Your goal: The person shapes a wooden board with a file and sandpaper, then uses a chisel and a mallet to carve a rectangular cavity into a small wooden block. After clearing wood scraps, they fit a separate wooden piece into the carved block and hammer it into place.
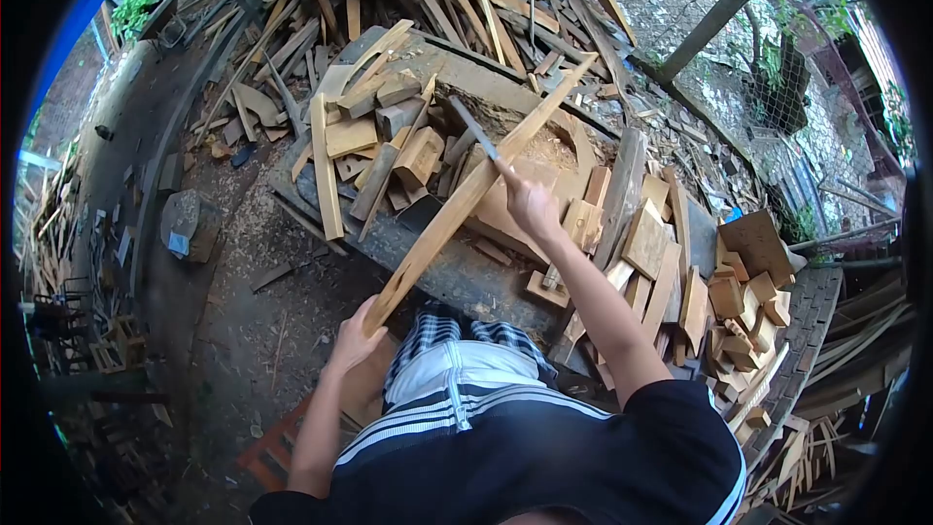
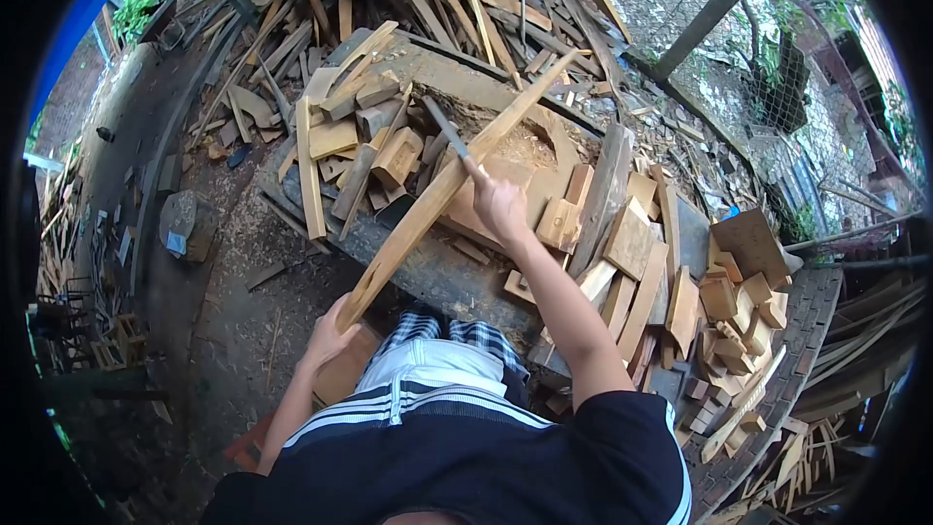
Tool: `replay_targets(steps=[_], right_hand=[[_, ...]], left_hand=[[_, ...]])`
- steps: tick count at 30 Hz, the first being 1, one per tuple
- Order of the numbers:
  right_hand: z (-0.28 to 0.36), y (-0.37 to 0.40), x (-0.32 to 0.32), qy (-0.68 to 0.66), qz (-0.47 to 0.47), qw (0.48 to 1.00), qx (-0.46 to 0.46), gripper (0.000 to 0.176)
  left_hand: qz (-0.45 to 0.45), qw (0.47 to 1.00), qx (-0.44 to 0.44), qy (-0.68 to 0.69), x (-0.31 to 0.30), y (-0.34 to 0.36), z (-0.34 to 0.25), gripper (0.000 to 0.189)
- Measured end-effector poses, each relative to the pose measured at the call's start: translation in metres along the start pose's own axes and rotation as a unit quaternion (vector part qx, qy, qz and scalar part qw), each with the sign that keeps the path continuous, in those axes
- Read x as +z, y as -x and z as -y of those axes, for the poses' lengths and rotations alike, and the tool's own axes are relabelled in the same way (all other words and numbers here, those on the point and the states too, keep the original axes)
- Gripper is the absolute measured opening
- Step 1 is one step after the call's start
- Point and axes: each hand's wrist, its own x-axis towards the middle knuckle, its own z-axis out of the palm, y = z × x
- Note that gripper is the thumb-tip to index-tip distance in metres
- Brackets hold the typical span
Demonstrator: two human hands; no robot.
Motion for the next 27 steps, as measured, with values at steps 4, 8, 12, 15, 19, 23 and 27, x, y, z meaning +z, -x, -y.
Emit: replay_targets(steps=[4, 8, 12, 15, 19, 23, 27], right_hand=[[0.011, 0.034, -0.002, -0.018, 0.002, 1.000, -0.015, 0.043], [0.016, 0.032, 0.000, -0.028, 0.005, 1.000, 0.003, 0.043], [0.014, 0.032, 0.004, -0.037, -0.002, 0.999, 0.005, 0.043], [0.014, 0.029, 0.006, -0.051, -0.007, 0.999, 0.006, 0.043], [0.013, 0.033, 0.005, -0.045, -0.007, 0.999, 0.001, 0.042], [0.014, 0.037, 0.007, -0.052, -0.019, 0.998, 0.001, 0.042], [0.036, 0.055, 0.028, -0.079, -0.014, 0.997, 0.021, 0.047]], left_hand=[[0.001, 1.000, -0.009, -0.027, -0.015, 0.018, 0.023, 0.063], [0.035, 0.997, -0.052, -0.054, -0.042, 0.000, 0.010, 0.059], [0.143, 0.981, -0.093, -0.093, -0.070, -0.023, 0.014, 0.066], [0.231, 0.962, -0.101, -0.104, -0.076, -0.060, -0.018, 0.083], [0.149, 0.983, 0.012, -0.108, -0.039, -0.126, -0.039, 0.085], [0.083, 0.978, 0.013, -0.189, 0.009, -0.147, -0.096, 0.072], [0.004, 0.965, -0.034, -0.259, 0.032, -0.145, -0.098, 0.062]])
